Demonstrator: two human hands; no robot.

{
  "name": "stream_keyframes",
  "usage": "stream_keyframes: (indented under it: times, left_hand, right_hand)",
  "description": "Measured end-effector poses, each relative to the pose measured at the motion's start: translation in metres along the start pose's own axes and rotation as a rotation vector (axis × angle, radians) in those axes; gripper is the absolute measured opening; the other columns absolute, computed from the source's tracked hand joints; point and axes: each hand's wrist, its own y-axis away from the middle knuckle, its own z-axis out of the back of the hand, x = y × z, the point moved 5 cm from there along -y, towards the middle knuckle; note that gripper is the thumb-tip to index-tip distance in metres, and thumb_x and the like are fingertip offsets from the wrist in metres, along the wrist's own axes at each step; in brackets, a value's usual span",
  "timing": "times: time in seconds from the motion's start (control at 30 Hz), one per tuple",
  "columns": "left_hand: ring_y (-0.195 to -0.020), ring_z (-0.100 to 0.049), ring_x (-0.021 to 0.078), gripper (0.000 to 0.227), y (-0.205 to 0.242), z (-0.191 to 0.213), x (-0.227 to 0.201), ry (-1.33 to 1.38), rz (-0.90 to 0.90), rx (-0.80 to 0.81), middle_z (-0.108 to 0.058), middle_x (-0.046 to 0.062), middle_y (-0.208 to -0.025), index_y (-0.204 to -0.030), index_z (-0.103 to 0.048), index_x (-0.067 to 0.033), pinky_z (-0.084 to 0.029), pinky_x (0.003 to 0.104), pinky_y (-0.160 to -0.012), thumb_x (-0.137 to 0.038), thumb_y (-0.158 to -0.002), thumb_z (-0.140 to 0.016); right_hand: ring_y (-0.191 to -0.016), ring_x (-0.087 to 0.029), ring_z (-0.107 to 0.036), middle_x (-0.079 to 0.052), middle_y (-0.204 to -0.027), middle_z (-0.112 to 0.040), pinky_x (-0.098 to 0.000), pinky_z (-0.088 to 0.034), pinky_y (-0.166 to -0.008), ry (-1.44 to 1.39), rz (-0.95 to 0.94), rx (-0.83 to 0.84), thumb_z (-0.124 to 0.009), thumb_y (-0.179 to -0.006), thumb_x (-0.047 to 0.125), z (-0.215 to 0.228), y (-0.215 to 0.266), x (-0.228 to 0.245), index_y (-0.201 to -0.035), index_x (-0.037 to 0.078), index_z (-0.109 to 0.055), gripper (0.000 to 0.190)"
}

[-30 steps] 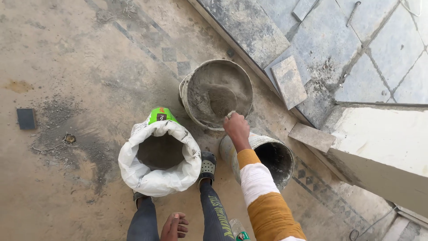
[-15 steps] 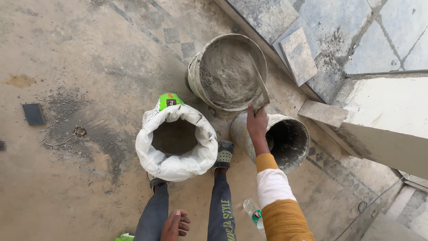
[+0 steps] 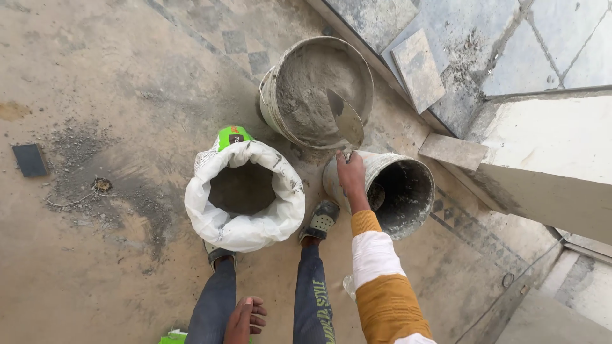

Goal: Transferring mortar or cement powder from a bag into a bucket using a hand trowel.

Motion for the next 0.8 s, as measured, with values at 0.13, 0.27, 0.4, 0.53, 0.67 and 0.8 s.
stream_keyframes:
  times: [0.13, 0.27, 0.4, 0.53, 0.67, 0.8]
  left_hand:
    - [-0.071, -0.065, 0.0198, 0.054, -0.024, 0.000, -0.008, 0.035, -0.066, 0.001, -0.069, 0.012, -0.092, -0.118, -0.065, -0.0069, -0.054, 0.037, -0.063, -0.049, -0.100, -0.038]
    - [-0.071, -0.064, 0.0203, 0.055, -0.007, -0.016, 0.010, 0.045, -0.004, -0.040, -0.070, 0.013, -0.092, -0.119, -0.066, -0.0059, -0.052, 0.036, -0.063, -0.050, -0.101, -0.038]
    - [-0.072, -0.065, 0.0206, 0.055, -0.027, -0.037, 0.016, 0.102, -0.025, -0.087, -0.071, 0.014, -0.093, -0.119, -0.067, -0.0056, -0.052, 0.036, -0.063, -0.048, -0.101, -0.038]
    - [-0.072, -0.065, 0.0191, 0.054, -0.019, -0.075, 0.039, 0.084, 0.003, -0.098, -0.071, 0.012, -0.092, -0.119, -0.066, -0.0060, -0.054, 0.035, -0.065, -0.048, -0.101, -0.037]
    - [-0.065, -0.065, 0.0228, 0.055, -0.093, -0.098, 0.085, 0.135, -0.040, -0.123, -0.074, 0.016, -0.085, -0.115, -0.069, -0.0014, -0.056, 0.038, -0.065, -0.047, -0.099, -0.043]
    - [-0.062, -0.071, 0.0276, 0.059, -0.162, -0.125, 0.137, 0.308, -0.240, -0.115, -0.075, 0.025, -0.076, -0.108, -0.066, 0.0044, -0.061, 0.042, -0.063, -0.051, -0.096, -0.047]
  right_hand:
    - [-0.050, -0.028, -0.065, -0.021, -0.073, -0.067, -0.0414, -0.050, -0.044, 0.021, -0.029, -0.035, -0.063, -0.099, 0.036, 0.025, -0.008, 0.041, -0.100, -0.008, -0.056, 0.044]
    - [-0.056, -0.030, -0.068, -0.021, -0.082, -0.069, -0.0430, -0.054, -0.048, 0.022, -0.133, -0.097, -0.064, -0.099, 0.035, 0.038, -0.038, 0.041, -0.101, -0.009, -0.058, 0.045]
    - [-0.064, -0.033, -0.071, -0.025, -0.092, -0.071, -0.0443, -0.056, -0.061, 0.120, -0.019, -0.119, -0.064, -0.098, 0.031, 0.011, -0.087, 0.038, -0.106, -0.008, -0.062, 0.039]
    - [-0.084, -0.043, -0.071, -0.028, -0.097, -0.070, -0.0510, -0.056, -0.076, 0.260, 0.113, -0.081, -0.062, -0.096, 0.029, 0.012, -0.058, 0.037, -0.104, -0.005, -0.063, 0.034]
    - [-0.096, -0.052, -0.065, -0.031, -0.098, -0.069, -0.0578, -0.050, -0.085, 0.428, 0.266, 0.056, -0.062, -0.097, 0.037, 0.042, -0.032, 0.051, -0.104, -0.001, -0.062, 0.039]
    - [-0.093, -0.050, -0.066, -0.030, -0.093, -0.069, -0.0580, -0.051, -0.083, 0.454, 0.387, 0.278, -0.064, -0.096, 0.038, 0.036, -0.035, 0.046, -0.103, -0.003, -0.061, 0.042]
